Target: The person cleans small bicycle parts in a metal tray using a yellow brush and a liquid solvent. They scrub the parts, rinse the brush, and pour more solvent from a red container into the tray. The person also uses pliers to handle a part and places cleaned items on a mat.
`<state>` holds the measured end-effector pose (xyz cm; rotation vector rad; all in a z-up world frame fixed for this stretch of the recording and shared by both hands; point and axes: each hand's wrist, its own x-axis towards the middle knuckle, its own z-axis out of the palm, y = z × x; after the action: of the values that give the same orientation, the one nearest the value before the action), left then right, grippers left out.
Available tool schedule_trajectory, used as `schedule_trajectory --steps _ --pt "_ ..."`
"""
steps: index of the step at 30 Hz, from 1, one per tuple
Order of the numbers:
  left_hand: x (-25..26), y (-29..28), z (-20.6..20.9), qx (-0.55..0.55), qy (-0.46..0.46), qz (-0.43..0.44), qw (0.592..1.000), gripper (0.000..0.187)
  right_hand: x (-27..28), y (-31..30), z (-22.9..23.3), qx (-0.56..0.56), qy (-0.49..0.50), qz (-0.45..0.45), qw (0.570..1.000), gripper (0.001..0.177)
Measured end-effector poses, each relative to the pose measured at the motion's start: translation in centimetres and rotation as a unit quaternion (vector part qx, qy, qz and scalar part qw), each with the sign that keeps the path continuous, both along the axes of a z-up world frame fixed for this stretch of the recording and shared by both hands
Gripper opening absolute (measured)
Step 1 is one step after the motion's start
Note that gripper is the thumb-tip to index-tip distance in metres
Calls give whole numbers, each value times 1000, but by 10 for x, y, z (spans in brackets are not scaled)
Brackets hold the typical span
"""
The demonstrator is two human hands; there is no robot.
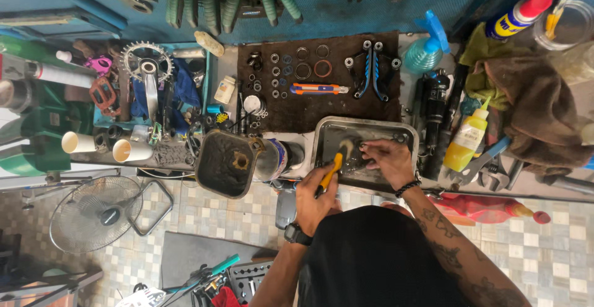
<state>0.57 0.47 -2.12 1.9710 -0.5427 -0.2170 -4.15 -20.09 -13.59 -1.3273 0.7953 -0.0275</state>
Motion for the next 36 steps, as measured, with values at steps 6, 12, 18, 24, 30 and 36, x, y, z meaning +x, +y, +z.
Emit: schedule_trajectory --steps 6,12,18,24,30,36 --pt "-4 -6 5 -15 -8 10 1000 26 -5 2 1 -95 -26 14 995 25" --pt "-2 -8 20 0 31 -56 998 31 -8 6 -21 -40 -66 -8 997 19" --pt "-6 -7 5 0 8 -52 999 27 -13 5 -28 -24 -100 -25 994 20" --pt "-4 -9 -12 -181 354 128 909 23 -12 3 -12 90 -34 -52 994 21" --pt "-14 -9 -10 -77 92 36 992 24 -11 3 1 6 -1 -26 1000 26" --pt "-16 -11 -2 -77 12 25 997 24 -8 0 4 -22 -4 -33 999 28"
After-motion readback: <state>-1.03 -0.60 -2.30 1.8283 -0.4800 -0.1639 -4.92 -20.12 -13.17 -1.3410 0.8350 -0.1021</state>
